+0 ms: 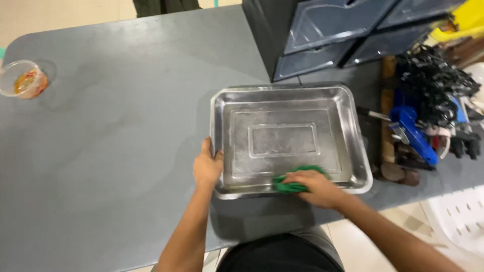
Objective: The person wipes a metal tray with a green cloth, then proceeds to clean various items on the table. They wipe a string of Christmas lights, a blue clamp, a hammer, a bundle of wooden sticks, a light bulb, and a small white plastic component, placing each item into the tray after cleaning.
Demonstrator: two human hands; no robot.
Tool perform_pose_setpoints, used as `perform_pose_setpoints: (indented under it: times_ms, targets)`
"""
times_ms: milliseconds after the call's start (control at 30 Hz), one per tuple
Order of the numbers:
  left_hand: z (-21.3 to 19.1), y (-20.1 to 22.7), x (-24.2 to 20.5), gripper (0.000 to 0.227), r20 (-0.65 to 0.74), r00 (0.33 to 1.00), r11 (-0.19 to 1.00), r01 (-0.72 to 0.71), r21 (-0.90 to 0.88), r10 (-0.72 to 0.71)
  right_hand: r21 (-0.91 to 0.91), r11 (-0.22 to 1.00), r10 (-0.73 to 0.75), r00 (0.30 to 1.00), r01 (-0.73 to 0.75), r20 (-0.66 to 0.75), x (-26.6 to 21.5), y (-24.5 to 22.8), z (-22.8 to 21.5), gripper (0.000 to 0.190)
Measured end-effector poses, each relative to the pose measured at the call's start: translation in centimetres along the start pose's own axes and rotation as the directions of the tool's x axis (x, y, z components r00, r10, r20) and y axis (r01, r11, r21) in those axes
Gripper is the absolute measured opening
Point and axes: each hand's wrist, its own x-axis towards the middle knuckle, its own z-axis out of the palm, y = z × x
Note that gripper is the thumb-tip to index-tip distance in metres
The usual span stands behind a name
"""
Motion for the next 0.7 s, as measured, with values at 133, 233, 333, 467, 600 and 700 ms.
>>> perform_pose_setpoints:
  times_ms: [133,233,333,467,600,700]
  targets:
    - [1.3,-3.4,2.8,0.062,-0.139,0.942,0.943,-0.32,-0.09,0.306,-0.27,0.898,0.379,0.923,-0.349,0.068,-6.7,0.3,-3.0,0.065]
    - [-3.5,2.3,1.7,0.061,0.086,0.996,0.994,-0.01,0.111,0.0,-0.376,0.903,0.193,0.979,-0.206,-0.072,-9.4,2.2,-1.5,0.079]
    - [-4.1,3.8,1.9,0.061,-0.052,0.986,0.926,-0.128,0.355,0.156,-0.441,0.849,0.308,0.951,-0.29,-0.032,-7.3,-1.0,0.9,0.066]
    - [-3.3,2.4,-2.3,0.07,-0.389,0.851,0.924,-0.252,0.289,0.353,-0.262,0.916,0.247,0.942,-0.303,-0.227,-3.6,-5.3,4.9,0.058]
    - [0.9,-2.7,-9.2,0.091,-0.541,0.828,0.937,-0.292,-0.19,0.148,-0.071,0.96,0.253,0.947,-0.272,-0.2,0.6,-11.7,5.2,0.055]
    - [5.7,-7.4,-13.4,0.087,-0.088,0.985,0.599,0.019,-0.8,-0.149,0.105,0.993,0.086,0.958,-0.059,-0.275,3.1,-11.4,7.4,0.052]
